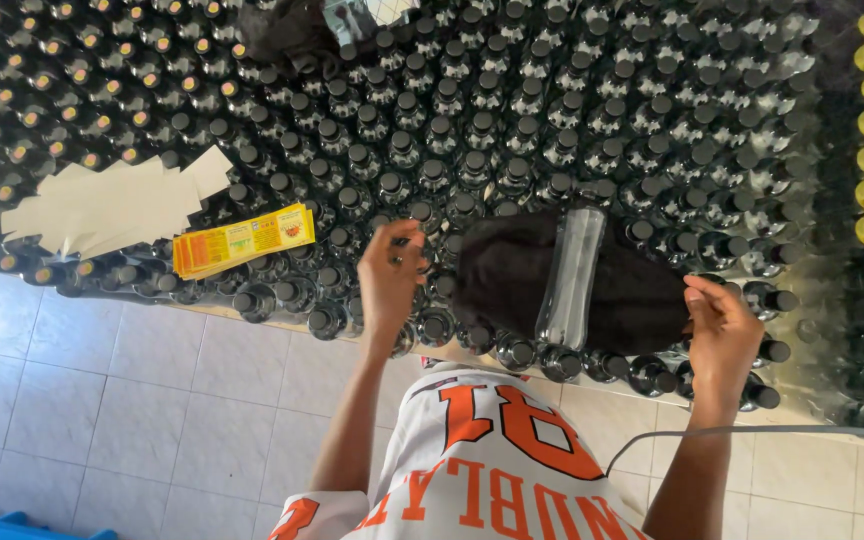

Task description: Peeling labels from a sheet and applying them to plastic bottles

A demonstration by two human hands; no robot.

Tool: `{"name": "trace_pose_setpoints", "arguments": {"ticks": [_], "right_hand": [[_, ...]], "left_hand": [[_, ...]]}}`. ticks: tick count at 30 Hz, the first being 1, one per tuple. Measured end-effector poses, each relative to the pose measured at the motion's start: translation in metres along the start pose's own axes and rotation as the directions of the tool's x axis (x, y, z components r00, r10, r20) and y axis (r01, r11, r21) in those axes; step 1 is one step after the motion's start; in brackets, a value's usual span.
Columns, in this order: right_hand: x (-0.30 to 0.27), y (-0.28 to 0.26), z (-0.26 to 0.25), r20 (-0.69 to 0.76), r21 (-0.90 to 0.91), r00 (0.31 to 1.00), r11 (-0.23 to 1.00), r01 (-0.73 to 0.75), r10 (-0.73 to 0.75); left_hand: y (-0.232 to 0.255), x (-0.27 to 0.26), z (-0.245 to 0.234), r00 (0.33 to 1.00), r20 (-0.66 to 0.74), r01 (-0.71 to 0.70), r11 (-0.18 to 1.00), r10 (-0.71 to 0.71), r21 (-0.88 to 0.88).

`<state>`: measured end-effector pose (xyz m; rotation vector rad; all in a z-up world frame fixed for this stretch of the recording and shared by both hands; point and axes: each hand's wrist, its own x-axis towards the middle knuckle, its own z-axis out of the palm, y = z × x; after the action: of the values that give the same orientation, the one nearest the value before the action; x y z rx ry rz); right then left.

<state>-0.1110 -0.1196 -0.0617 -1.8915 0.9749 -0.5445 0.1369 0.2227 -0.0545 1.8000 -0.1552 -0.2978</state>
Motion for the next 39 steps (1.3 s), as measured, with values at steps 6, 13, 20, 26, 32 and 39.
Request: {"name": "trace_pose_setpoints", "arguments": {"ticks": [6,13,20,26,32,39], "right_hand": [[0.01,0.003,-0.002,0.028,-0.057,0.995,0.993,0.099,-0.098],[0.025,0.042,-0.017,0.01,-0.276,0.929,0.892,0.357,-0.369],[0.013,0.032,-0.02,-0.02,-0.284,0.923,0.887,0.364,-0.385],[0.013,0.021,-0.015,-0.039,-0.266,0.955,0.924,0.275,-0.295],[0.009,-0.002,-0.017,-0.05,-0.289,0.928,0.895,0.34,-0.369],[-0.003,-0.033,-0.015,-0.067,-0.232,0.917,0.9,0.369,-0.393]], "left_hand": [[-0.01,0.012,-0.038,0.953,-0.296,0.057,0.998,-0.061,-0.021],[-0.027,0.019,-0.095,0.82,-0.4,-0.236,0.879,0.409,0.415],[-0.072,0.022,-0.126,0.933,-0.138,-0.118,0.645,0.332,0.755],[-0.079,0.015,-0.12,0.864,-0.191,-0.182,0.642,0.466,0.744],[-0.05,0.009,-0.118,0.724,-0.306,-0.188,0.603,0.619,0.776],[-0.021,0.008,-0.105,0.612,-0.33,-0.161,0.522,0.719,0.838]]}}
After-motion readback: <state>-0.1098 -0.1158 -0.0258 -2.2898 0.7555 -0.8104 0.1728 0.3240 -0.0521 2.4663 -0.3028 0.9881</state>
